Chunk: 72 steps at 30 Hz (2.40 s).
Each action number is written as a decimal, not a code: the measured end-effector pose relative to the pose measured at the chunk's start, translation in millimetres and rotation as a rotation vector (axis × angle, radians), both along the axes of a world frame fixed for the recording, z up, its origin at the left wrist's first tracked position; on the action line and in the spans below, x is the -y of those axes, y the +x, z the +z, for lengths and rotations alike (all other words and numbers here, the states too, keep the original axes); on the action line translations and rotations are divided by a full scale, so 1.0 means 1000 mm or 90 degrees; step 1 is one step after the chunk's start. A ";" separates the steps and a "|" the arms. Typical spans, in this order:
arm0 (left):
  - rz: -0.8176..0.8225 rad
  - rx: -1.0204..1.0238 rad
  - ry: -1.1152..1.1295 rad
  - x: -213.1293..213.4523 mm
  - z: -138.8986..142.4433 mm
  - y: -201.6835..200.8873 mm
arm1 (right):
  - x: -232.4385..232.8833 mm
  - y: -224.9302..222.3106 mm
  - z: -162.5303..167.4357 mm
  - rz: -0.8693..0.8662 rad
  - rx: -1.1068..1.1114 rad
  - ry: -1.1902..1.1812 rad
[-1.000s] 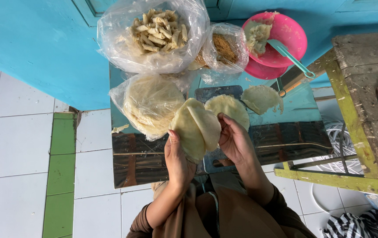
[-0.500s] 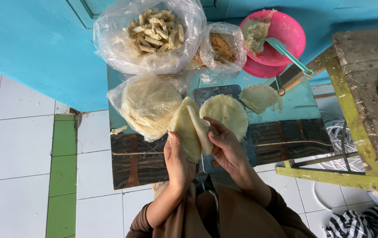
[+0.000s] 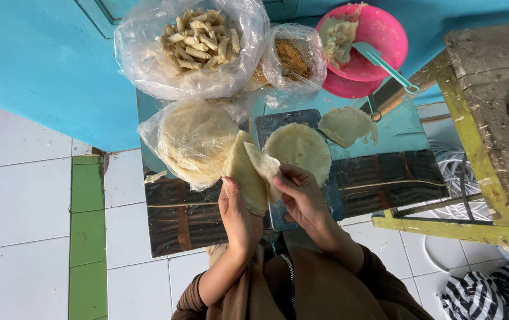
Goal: The person takes thin dough discs from a plastic-covered stack and stretches each one by hand, pulling and rotating the dough to widen it, then places the stretched skin back on the stack or on the metal board. They repeat this with one disc at a time, occasionally pressing a disc flat on the board.
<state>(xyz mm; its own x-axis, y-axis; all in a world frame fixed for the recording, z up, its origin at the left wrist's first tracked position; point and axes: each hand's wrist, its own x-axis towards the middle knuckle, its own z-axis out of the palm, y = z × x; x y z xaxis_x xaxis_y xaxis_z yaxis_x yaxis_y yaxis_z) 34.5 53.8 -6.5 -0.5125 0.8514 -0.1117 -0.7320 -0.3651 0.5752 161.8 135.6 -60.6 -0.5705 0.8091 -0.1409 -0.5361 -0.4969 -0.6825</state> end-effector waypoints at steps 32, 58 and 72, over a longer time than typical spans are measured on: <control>-0.043 0.067 -0.080 0.027 0.032 -0.073 | -0.122 0.090 0.066 -0.049 0.083 0.132; 0.032 0.111 -0.019 0.010 0.026 -0.032 | -0.031 0.045 0.056 -0.017 0.516 0.874; 0.005 0.088 0.029 -0.005 -0.019 0.021 | 0.020 -0.011 0.100 -0.195 0.491 0.894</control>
<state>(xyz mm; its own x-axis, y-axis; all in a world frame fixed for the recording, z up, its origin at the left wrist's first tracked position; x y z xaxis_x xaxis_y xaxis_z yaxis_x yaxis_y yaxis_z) 55.3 59.1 -25.2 -0.5018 0.8530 -0.1433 -0.7999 -0.3946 0.4523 150.4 116.0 39.5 -0.5209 0.6041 0.6032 0.1717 0.7663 -0.6192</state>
